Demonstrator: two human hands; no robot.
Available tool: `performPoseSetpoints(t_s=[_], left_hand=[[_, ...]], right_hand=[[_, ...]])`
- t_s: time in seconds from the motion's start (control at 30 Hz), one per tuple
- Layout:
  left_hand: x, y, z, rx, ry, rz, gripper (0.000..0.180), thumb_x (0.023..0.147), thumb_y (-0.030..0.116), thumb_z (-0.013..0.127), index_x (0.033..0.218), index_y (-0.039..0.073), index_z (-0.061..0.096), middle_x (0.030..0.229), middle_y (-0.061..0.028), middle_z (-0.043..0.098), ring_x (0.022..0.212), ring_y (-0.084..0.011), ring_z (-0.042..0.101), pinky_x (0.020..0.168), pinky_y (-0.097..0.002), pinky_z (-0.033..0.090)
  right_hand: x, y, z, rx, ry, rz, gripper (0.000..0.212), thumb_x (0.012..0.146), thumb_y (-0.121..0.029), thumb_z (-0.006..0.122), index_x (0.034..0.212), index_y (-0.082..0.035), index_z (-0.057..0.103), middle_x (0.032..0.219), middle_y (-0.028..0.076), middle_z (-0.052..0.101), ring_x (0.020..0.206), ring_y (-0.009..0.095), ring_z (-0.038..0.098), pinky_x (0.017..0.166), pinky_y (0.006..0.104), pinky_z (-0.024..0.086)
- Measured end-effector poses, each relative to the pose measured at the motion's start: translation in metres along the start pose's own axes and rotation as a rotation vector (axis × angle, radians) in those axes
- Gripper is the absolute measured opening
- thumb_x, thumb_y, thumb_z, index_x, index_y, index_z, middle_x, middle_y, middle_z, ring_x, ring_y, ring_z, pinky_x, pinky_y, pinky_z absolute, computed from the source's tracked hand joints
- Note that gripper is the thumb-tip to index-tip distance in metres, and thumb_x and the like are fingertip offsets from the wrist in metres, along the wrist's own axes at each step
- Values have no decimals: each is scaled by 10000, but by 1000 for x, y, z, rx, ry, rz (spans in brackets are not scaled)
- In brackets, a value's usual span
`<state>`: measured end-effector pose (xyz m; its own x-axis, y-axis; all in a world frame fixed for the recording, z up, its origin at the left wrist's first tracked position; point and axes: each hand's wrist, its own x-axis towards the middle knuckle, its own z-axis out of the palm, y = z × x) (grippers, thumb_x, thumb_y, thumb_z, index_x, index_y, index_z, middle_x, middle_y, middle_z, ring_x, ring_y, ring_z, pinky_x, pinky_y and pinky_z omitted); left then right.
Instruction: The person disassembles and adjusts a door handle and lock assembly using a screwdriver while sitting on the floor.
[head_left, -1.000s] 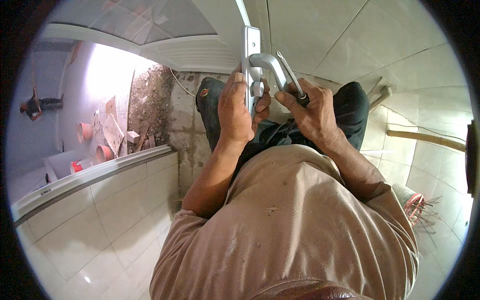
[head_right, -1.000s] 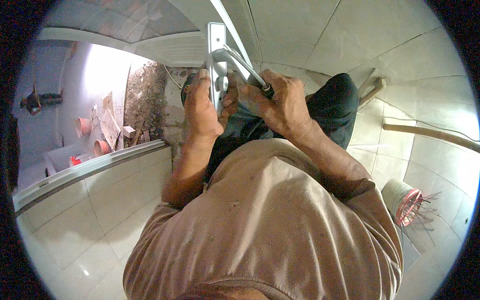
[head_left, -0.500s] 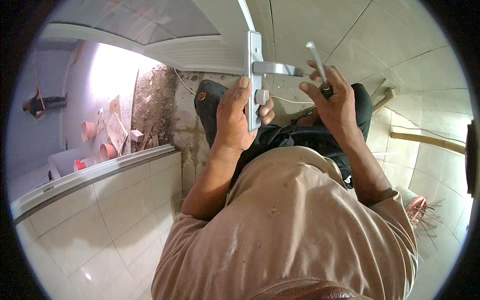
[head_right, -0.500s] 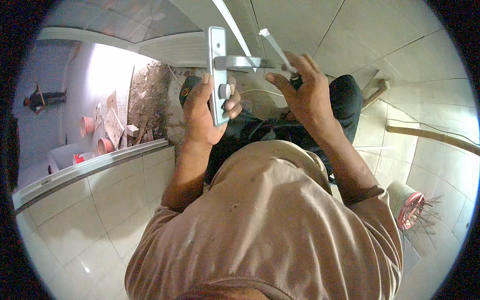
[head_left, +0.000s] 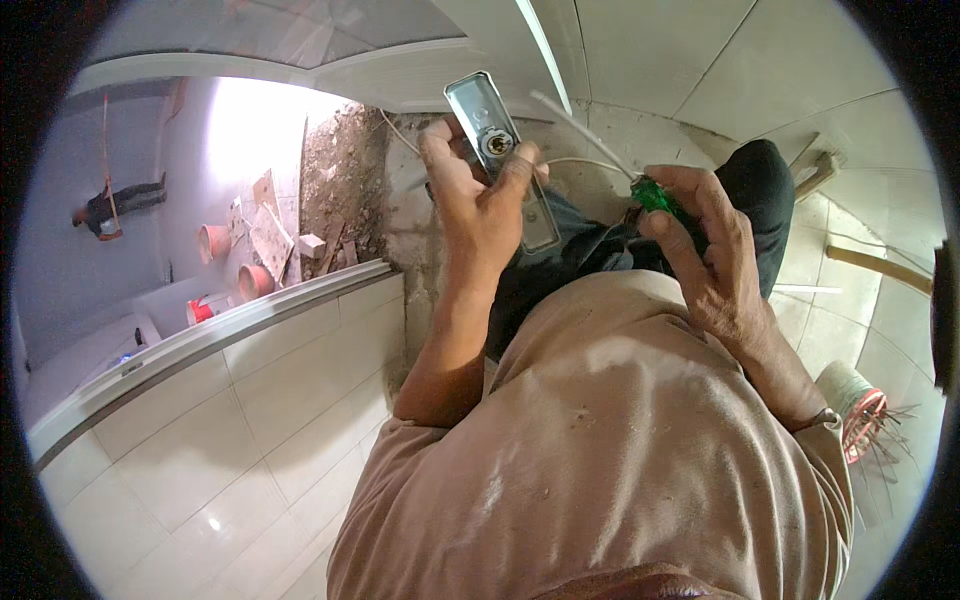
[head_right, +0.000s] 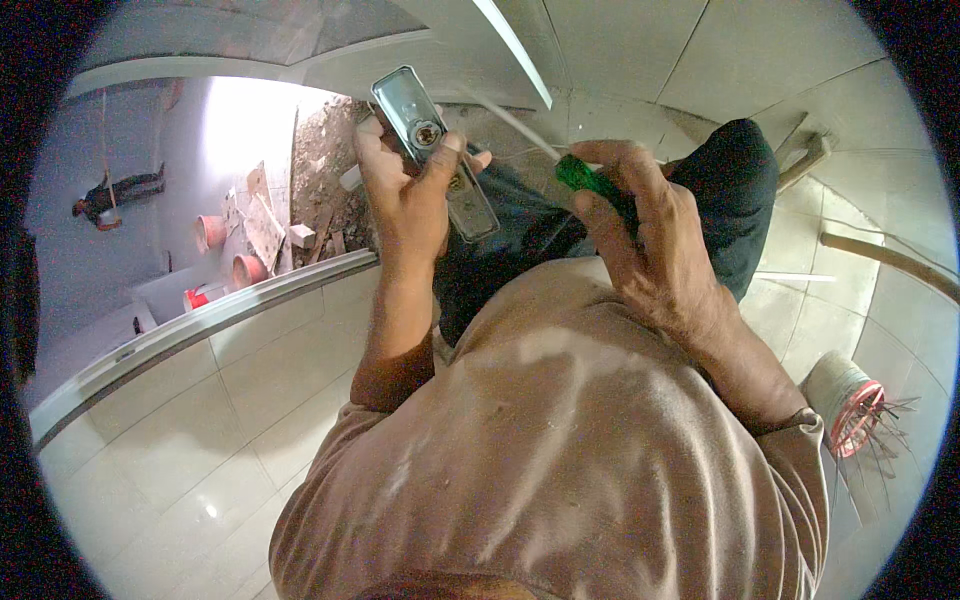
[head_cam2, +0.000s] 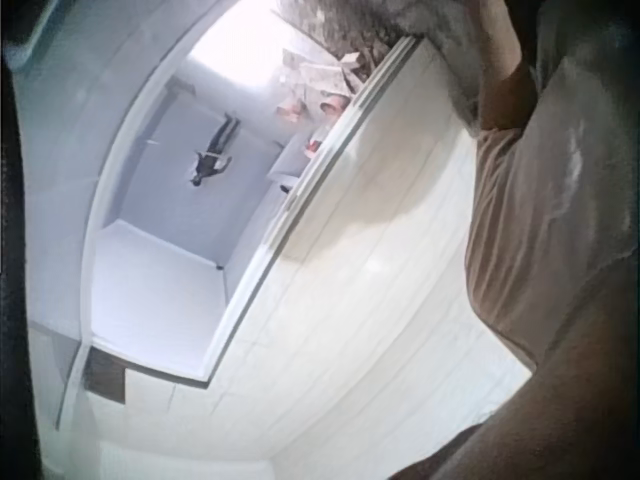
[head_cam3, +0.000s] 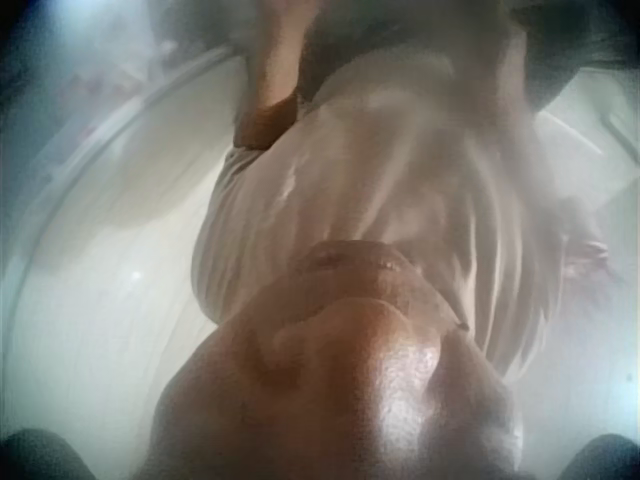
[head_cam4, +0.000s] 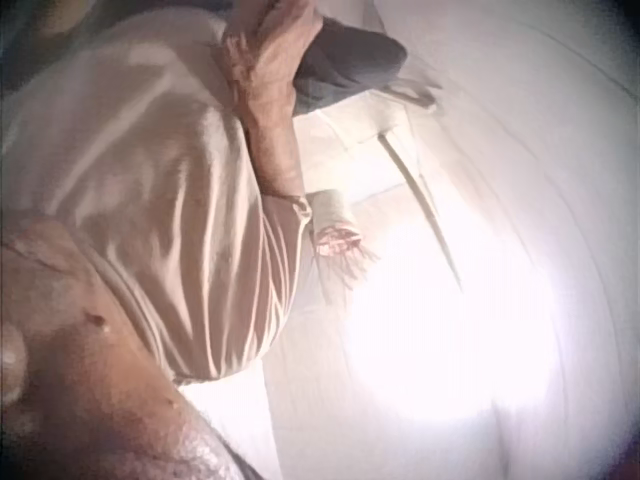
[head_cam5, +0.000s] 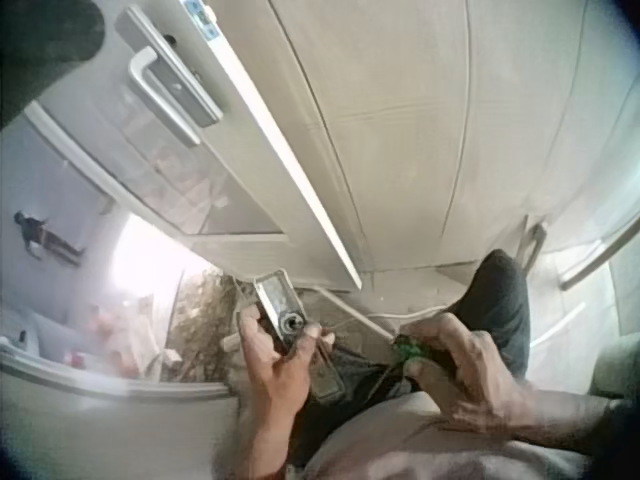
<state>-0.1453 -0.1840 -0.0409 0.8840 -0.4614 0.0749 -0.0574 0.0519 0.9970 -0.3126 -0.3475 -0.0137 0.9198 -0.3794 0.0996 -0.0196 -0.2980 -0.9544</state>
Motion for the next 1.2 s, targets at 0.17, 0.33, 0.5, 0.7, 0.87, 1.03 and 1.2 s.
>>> performPoseSetpoints(t_s=[0.17, 0.33, 0.5, 0.7, 0.87, 1.03, 1.2], left_hand=[[3, -4, -13, 52, -20, -87, 362, 919, -54, 647, 1227, -5, 463, 1084, -144, 655, 755, -215, 696, 650, -339, 610], [1, -9, -18, 8, -13, -8, 510, 881, -56, 664, 1317, -48, 399, 1167, -179, 625, 816, -181, 685, 738, -311, 596], [0, -9, -16, 42, 8, 12, 460, 875, -6, 633, 1276, -70, 417, 1092, -146, 617, 826, -171, 667, 765, -312, 585], [-1, -8, -10, 237, -10, 51, 393, 896, 41, 603, 1234, -61, 432, 1018, -112, 601, 806, -139, 630, 743, -286, 551], [-3, -13, -8, 451, -60, 95, 354, 872, 22, 525, 1205, -67, 444, 991, -124, 587, 796, -151, 614, 737, -288, 528], [-4, -29, -8, 571, -56, 96, 345, 849, 2, 487, 1184, -77, 454, 982, -154, 561, 817, -206, 611, 749, -347, 530], [-5, -41, -7, 678, 3, 184, 282, 849, -18, 459, 1124, -80, 466, 950, -167, 513, 796, -255, 594, 758, -379, 520]], right_hand=[[3, 2, 10, -101, -21, -180, 285, 891, -8, 676, 1175, 18, 656, 988, 199, 697, 864, 337, 710, 752, 392, 558], [7, 4, 17, -167, -19, -299, 332, 865, 41, 694, 1195, 46, 661, 910, 145, 702, 717, 193, 675, 572, 311, 535], [14, 5, 25, -213, -2, -363, 342, 864, 24, 700, 1205, 33, 667, 873, 139, 685, 675, 202, 658, 554, 313, 531], [17, -5, 29, -283, -35, -277, 314, 855, -34, 696, 1166, 5, 675, 903, 154, 677, 738, 272, 672, 623, 370, 563], [22, -20, 27, -434, -107, -168, 248, 851, -112, 641, 1078, -16, 670, 949, 175, 687, 878, 360, 703, 745, 438, 593], [25, -15, 32, -478, -88, -207, 210, 857, -103, 633, 1044, -13, 663, 909, 191, 683, 823, 375, 706, 732, 448, 592], [31, -8, 36, -283, -134, 20, 192, 919, -153, 626, 1030, 4, 635, 772, 236, 663, 752, 439, 682, 709, 494, 575]])
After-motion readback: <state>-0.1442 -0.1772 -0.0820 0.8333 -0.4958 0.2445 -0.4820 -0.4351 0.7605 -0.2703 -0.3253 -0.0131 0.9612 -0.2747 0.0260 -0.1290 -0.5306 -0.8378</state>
